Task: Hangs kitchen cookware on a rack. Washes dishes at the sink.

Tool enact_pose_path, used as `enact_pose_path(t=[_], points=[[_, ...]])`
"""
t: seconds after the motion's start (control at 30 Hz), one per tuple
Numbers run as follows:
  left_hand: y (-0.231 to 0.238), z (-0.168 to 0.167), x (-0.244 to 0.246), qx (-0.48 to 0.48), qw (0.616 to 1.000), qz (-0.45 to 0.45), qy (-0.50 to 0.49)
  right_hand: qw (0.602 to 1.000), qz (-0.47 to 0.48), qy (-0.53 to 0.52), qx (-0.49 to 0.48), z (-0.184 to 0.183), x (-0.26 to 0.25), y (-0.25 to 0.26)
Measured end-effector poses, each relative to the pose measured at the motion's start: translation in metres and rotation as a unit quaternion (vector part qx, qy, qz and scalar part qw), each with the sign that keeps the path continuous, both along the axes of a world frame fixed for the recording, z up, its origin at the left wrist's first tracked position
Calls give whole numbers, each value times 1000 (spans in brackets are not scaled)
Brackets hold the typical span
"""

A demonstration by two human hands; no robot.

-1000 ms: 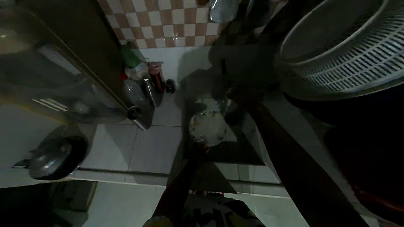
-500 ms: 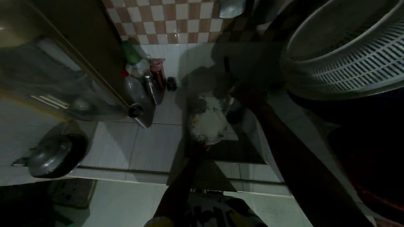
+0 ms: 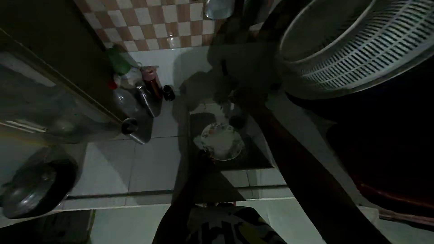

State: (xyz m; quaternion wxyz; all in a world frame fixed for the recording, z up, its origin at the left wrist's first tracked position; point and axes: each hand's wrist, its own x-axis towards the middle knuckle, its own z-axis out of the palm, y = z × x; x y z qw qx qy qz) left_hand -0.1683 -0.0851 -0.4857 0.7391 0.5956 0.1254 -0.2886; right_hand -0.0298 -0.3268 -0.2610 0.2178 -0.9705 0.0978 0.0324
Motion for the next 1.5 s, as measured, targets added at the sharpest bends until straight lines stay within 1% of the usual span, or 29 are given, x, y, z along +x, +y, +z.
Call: enact_pose_path(t=[0.1, 0.17, 0.27, 0.37, 0.47, 0.5, 0.6, 0.63, 0.67, 0.7, 0.77, 0.8, 0.83, 0.9, 0.97, 1.07, 1.13, 1.2, 1.27, 1.4, 1.43, 1.5], points=[[17, 0, 11, 14, 999, 3, 39, 1000, 0, 10, 7, 1, -2, -1], [32, -10, 16, 13, 999, -14, 44, 1000, -12, 15, 6, 1, -3, -1], [41, -4, 23, 55, 998, -5, 18, 999, -24, 24, -6, 8, -3, 5], [43, 6, 22, 51, 999, -4, 14, 999, -26, 17, -20, 4, 0, 4], [37, 15, 20, 85, 996, -9, 12, 999, -29, 14, -11, 5, -1, 5], [34, 8, 20, 100, 995, -15, 7, 999, -33, 18, -9, 8, -2, 6], [25, -25, 13, 149, 986, -47, -52, 999, -40, 24, -9, 9, -2, 7], [21, -27, 9, 169, 980, -73, -77, 999, -40, 24, -10, 9, -1, 7], [16, -21, 5, 180, 974, -99, -96, 999, -39, 29, -13, 9, -1, 7], [10, -11, 2, 171, 974, -114, -97, 999, -39, 34, -15, 9, 0, 7], [-12, 15, 1, 83, 993, -85, -11, 999, -40, 33, -17, 7, 1, 7], [-25, 15, 3, 41, 997, -63, 24, 999, -37, 31, -14, 5, 2, 5], [-36, 7, 6, 6, 998, -45, 40, 999, -31, 28, -12, 4, 2, 4], [-56, 0, 13, -37, 995, -18, 86, 999, -21, 29, -12, 4, 2, 4], [-69, 5, 19, -54, 992, -8, 115, 999, -13, 31, -20, 5, 1, 5], [-76, 16, 21, -84, 989, 17, 116, 999, -18, 30, -18, 4, 2, 5], [-79, 11, 24, -104, 987, 34, 115, 999, -29, 29, -12, 2, 3, 4], [-77, 14, 24, -104, 988, 39, 110, 999, -37, 32, -6, 1, 3, 4], [-72, 23, 22, -92, 989, 25, 110, 998, -42, 38, -5, 4, 2, 5], [-69, 5, 26, -113, 986, 41, 117, 998, -45, 36, -9, 3, 3, 5], [-68, 6, 25, -108, 986, 45, 122, 998, -44, 38, -14, 3, 3, 5], [-63, 23, 20, -91, 987, 39, 125, 998, -45, 37, -13, 6, 0, 7]])
